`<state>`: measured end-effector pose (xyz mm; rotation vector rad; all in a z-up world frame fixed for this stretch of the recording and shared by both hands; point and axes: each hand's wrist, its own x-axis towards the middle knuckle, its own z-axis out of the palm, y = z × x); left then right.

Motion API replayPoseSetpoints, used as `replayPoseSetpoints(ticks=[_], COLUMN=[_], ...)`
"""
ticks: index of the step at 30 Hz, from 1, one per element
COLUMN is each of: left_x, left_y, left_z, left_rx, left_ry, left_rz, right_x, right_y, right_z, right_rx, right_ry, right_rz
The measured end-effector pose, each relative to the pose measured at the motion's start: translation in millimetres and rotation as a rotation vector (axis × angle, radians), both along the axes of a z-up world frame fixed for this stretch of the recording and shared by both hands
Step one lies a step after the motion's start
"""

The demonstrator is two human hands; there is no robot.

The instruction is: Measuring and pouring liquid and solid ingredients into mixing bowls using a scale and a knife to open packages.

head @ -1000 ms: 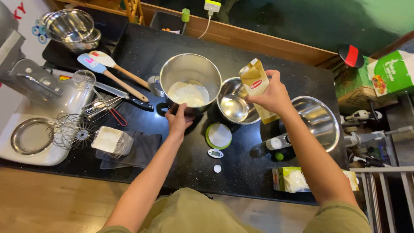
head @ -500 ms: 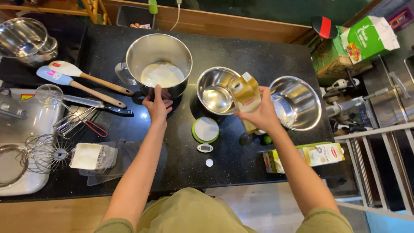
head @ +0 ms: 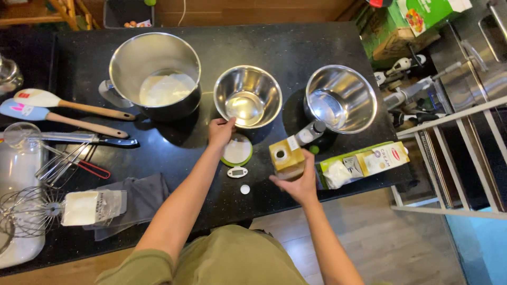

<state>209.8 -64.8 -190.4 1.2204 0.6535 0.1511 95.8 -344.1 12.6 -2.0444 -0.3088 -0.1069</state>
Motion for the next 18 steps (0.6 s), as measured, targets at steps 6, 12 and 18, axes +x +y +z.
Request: replayPoseSetpoints(ticks=[6,12,18], left_x=[16,-8,-34], left_y=[-6,-3,9], left_z=[24,41,33], left_rx=[-0.057,-0.143,-0.169], left_ry=[-0.004,-0.024,-0.046], left_rz=[0.079,0.067,0.072], right_x=[-34,-34,-15], right_y=[-30,-43,-41], right_z=[-43,-56,-69], right_rx=[0.048,0.086,0.044], right_ry=[0.002,0.033,-0.022], right_rz=[-0.138,-0.204,-0.215])
